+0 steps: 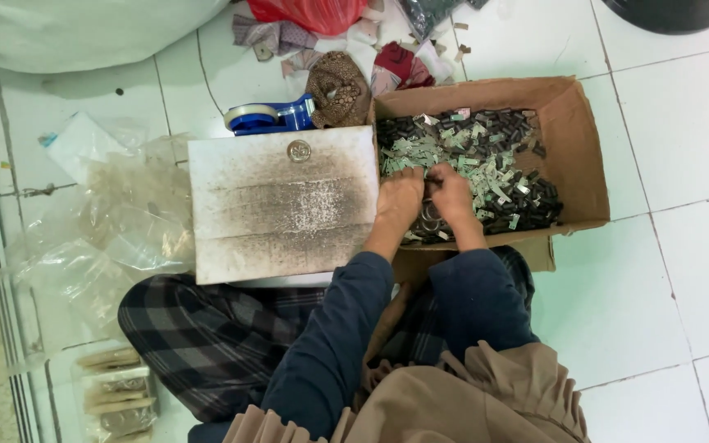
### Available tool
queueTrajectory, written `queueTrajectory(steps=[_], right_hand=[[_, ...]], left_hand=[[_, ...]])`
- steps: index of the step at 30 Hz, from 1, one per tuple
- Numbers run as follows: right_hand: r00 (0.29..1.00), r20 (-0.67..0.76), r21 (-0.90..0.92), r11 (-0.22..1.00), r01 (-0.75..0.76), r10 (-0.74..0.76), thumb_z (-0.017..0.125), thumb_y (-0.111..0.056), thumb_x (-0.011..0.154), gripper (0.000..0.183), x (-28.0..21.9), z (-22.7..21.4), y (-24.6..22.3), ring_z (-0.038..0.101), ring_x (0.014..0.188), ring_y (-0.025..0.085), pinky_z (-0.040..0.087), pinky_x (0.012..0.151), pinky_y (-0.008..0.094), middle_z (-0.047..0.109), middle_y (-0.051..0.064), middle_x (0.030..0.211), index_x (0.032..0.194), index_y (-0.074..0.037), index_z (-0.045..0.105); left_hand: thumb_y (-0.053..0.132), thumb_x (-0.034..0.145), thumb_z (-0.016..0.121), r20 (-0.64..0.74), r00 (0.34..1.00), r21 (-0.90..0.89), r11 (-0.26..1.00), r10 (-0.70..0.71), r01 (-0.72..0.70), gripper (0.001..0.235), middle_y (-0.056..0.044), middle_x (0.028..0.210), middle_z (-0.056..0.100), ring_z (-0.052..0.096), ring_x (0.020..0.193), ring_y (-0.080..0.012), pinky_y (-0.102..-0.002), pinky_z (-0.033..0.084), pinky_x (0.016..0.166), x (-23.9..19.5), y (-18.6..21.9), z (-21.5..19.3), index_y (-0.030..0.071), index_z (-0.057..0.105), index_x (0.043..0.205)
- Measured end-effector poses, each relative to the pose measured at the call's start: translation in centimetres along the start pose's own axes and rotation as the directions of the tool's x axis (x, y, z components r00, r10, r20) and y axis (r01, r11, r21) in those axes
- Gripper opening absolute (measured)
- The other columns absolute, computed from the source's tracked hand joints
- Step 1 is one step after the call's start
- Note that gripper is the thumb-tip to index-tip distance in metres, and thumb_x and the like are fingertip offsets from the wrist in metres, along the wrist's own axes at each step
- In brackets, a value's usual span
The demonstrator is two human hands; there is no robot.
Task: Sorting and packaging small metal washers into plastic bags using a template board.
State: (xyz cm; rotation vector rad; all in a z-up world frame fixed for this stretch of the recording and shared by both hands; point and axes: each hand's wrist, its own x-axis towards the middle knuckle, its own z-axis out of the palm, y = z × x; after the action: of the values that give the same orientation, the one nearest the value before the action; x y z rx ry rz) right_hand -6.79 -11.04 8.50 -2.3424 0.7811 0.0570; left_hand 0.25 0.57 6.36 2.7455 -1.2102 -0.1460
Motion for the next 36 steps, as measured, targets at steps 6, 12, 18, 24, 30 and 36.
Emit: queueTrajectory(steps=[6,12,18,24,30,36], right_hand=[[0.969,-0.248,0.499,0.855,0.143,-0.018,0.075,-0.012,0.100,0.015,-1.2,-1.7,-3.7,0.069,0.087,0.022,0.054,0.076,0.039,0.073,0.012,0.092,0.112,-0.008,0.068],[0.952,-0.254,0.459,0.845,0.275,-0.172,0.077,-0.011,0.099,0.015,-1.3,-0.4,-13.7,0.072,0.102,0.030,0.055,0.087,0.042,0.076,0.012,0.103,0.111,-0.011,0.068],[0.921,-0.221,0.053,0.939,0.341,-0.322,0.084,-0.032,0.085,0.019,2.5,4.7,-17.5,0.073,0.096,0.024,0.054,0.085,0.040,0.076,-0.002,0.086,0.100,-0.029,0.074],[0.925,-0.201,-0.130,0.944,0.303,-0.324,0.082,-0.045,0.083,0.018,3.8,5.3,-18.2,0.070,0.095,0.014,0.047,0.083,0.034,0.072,-0.014,0.081,0.097,-0.040,0.073],[0.868,-0.300,-0.077,0.917,0.391,-0.396,0.087,-0.034,0.081,0.025,4.1,4.7,-16.9,0.064,0.095,0.019,0.044,0.085,0.041,0.060,-0.009,0.088,0.101,-0.034,0.071],[0.891,-0.369,0.312,0.867,0.389,-0.267,0.085,-0.013,0.090,0.014,2.8,-0.7,-9.4,0.070,0.077,0.023,0.055,0.069,0.032,0.071,0.005,0.086,0.102,-0.017,0.078]], left_hand=[[-0.002,0.097,0.056,-0.430,0.896,-0.611,0.767,-0.116,-0.194,0.035,-0.016,0.129,0.061,0.060,0.126,-0.0415,-0.048,0.054,0.104,-4.7,-1.8,-8.5,0.013,0.063,0.127],[0.007,0.099,0.056,-0.488,0.804,-0.571,0.821,-0.338,-0.001,0.031,-0.007,0.134,0.053,0.057,0.125,-0.0314,-0.046,0.052,0.096,-6.8,-8.1,-8.1,0.025,0.064,0.122],[0.017,0.094,0.060,-0.533,0.748,-0.308,0.915,-0.394,0.263,0.025,-0.008,0.139,0.051,0.053,0.127,-0.0327,-0.046,0.047,0.092,-8.0,-13.0,-10.5,0.024,0.063,0.118],[0.020,0.101,0.052,-0.537,0.766,-0.199,0.936,-0.353,0.292,0.022,-0.009,0.144,0.049,0.051,0.130,-0.0305,-0.043,0.044,0.093,-7.9,-14.4,-7.9,0.027,0.067,0.115],[0.021,0.101,0.052,-0.527,0.788,-0.110,0.945,-0.319,0.309,0.027,-0.012,0.146,0.049,0.051,0.130,-0.0321,-0.045,0.042,0.095,-7.9,-14.3,-7.3,0.029,0.063,0.124],[0.018,0.094,0.061,-0.503,0.833,-0.279,0.955,-0.232,0.097,0.024,-0.011,0.133,0.057,0.058,0.122,-0.0339,-0.046,0.048,0.091,-5.4,-10.1,-9.2,0.025,0.070,0.115]])
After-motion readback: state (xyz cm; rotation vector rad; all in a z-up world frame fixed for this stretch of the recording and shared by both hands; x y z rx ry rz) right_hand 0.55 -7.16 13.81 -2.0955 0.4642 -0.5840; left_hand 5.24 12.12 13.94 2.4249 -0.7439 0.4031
